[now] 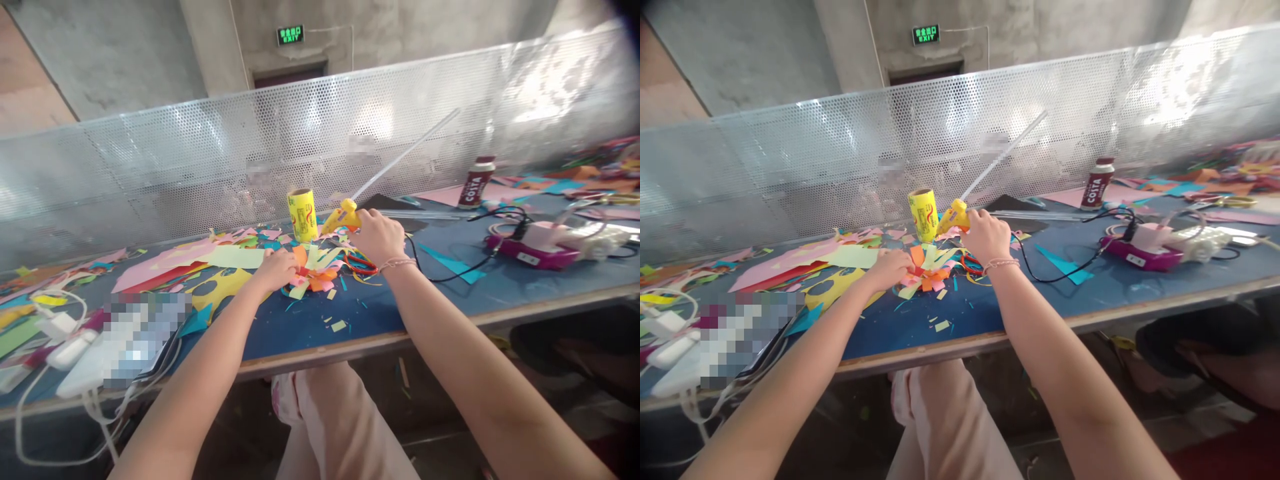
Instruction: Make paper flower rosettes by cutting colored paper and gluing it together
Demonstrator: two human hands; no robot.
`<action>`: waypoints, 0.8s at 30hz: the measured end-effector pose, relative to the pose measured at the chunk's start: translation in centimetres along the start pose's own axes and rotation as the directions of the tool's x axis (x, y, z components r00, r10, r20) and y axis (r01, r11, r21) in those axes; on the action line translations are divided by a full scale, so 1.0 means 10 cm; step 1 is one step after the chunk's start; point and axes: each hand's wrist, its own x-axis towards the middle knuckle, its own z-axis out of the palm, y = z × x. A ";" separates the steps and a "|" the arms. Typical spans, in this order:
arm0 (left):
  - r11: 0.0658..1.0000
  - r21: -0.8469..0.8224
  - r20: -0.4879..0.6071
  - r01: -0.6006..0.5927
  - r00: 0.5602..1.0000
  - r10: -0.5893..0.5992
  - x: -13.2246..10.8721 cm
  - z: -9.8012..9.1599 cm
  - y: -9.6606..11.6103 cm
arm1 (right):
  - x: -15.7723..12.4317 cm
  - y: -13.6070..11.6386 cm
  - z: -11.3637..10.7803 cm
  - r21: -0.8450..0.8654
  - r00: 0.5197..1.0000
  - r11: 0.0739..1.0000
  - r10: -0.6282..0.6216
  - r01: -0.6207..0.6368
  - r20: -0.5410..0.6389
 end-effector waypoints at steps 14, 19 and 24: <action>0.995 -0.102 0.105 0.000 0.994 0.011 -0.01 0.00 0.01 | 0.01 0.00 0.04 0.005 0.999 1.000 0.007 -0.007 0.033; 0.997 -0.076 0.105 -0.021 0.994 0.029 0.02 0.00 0.06 | 0.01 0.00 0.04 0.013 0.999 1.000 0.008 -0.009 0.033; 0.994 -0.103 0.099 -0.037 0.994 0.047 0.03 0.04 0.04 | 0.00 0.00 0.02 0.022 0.999 1.000 0.015 -0.015 0.037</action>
